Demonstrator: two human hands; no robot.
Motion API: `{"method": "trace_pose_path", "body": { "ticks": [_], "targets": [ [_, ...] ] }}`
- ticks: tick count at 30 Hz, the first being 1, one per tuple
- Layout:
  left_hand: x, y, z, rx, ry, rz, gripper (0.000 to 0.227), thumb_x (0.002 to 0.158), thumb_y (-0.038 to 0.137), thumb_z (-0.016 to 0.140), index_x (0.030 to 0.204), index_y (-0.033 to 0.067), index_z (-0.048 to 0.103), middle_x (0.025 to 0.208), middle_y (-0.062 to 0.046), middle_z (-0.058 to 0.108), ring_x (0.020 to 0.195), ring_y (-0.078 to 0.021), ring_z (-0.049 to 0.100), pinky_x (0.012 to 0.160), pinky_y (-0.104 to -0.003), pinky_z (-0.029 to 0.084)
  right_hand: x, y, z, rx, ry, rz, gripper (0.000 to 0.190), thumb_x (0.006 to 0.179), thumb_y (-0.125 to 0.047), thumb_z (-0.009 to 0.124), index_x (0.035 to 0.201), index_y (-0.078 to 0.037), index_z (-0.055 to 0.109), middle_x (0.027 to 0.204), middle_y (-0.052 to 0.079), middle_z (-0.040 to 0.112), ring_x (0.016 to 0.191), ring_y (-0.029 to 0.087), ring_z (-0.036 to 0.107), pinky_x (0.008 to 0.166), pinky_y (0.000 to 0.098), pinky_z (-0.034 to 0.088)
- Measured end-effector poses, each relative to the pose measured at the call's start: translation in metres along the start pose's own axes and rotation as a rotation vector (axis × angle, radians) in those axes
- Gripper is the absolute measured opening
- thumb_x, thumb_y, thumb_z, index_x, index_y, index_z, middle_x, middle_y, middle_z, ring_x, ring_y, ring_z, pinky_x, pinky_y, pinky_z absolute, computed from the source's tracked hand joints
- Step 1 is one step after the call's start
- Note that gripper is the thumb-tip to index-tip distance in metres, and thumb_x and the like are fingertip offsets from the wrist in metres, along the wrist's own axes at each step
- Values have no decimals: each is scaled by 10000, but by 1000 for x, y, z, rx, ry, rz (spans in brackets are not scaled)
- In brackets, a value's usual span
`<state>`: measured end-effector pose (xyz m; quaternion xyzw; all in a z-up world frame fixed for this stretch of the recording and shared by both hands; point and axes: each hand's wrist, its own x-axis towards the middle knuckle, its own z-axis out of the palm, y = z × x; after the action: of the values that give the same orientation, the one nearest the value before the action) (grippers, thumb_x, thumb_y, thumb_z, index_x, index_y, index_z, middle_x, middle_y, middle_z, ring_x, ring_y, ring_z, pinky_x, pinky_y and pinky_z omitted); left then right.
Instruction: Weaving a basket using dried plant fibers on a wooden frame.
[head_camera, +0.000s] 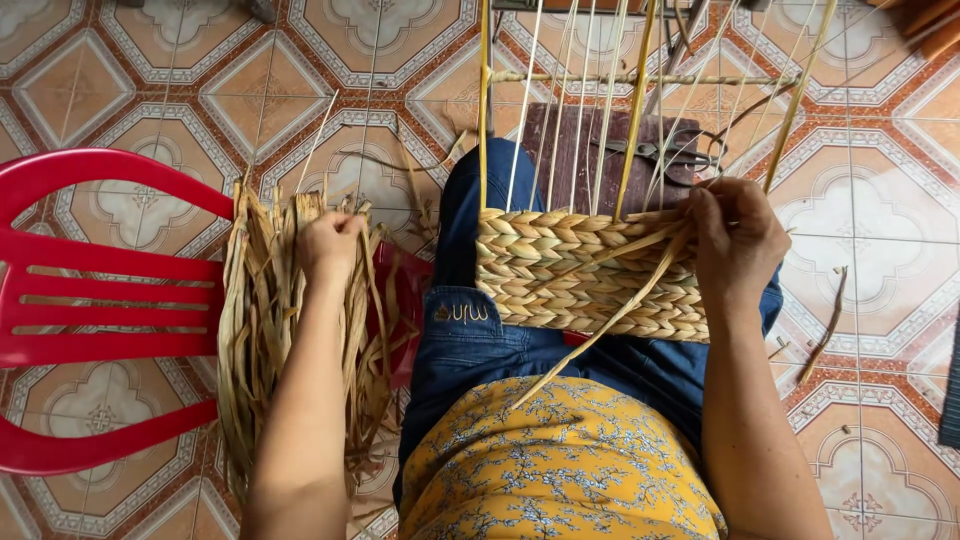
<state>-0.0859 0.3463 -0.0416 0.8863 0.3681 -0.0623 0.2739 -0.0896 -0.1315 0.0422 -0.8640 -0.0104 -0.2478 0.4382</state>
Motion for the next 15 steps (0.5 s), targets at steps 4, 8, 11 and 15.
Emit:
{"method": "trace_pose_path", "body": {
  "ticks": [4, 8, 11, 15],
  "targets": [
    [26, -13, 34, 219, -5, 23, 350, 931, 474, 741, 1071, 153, 733, 867, -74, 760, 694, -176, 667, 621, -364, 519, 5, -4, -6, 29, -27, 70, 26, 1070, -71, 721, 1078, -47, 718, 962, 64, 760, 890, 122, 741, 745, 264, 610],
    [28, -5, 35, 284, 22, 102, 246, 975, 377, 706, 1032, 142, 752, 904, -82, 763, 751, -204, 705, 644, -371, 545, 23, -15, -23, -19, -155, 84, 116, 1040, -78, 705, 1149, -70, 742, 988, 78, 769, 890, 132, 745, 739, 263, 609],
    [40, 2, 33, 0, 179, 298, 177, 1037, 259, 656, 1056, 89, 701, 913, -86, 760, 774, -182, 714, 639, -339, 554, 37, -14, -24, -45, -252, 96, 143, 1003, -101, 710, 1140, -79, 744, 994, 80, 771, 863, 140, 746, 715, 264, 612],
    [-43, 104, -30, -756, 86, 654, 135, 1125, 144, 553, 1161, 53, 647, 975, -61, 744, 716, -70, 677, 606, -212, 573, 43, -11, -16, -108, -363, 97, 100, 965, -145, 708, 1036, -80, 735, 973, 63, 765, 779, 128, 731, 656, 251, 623]
  ]
}}
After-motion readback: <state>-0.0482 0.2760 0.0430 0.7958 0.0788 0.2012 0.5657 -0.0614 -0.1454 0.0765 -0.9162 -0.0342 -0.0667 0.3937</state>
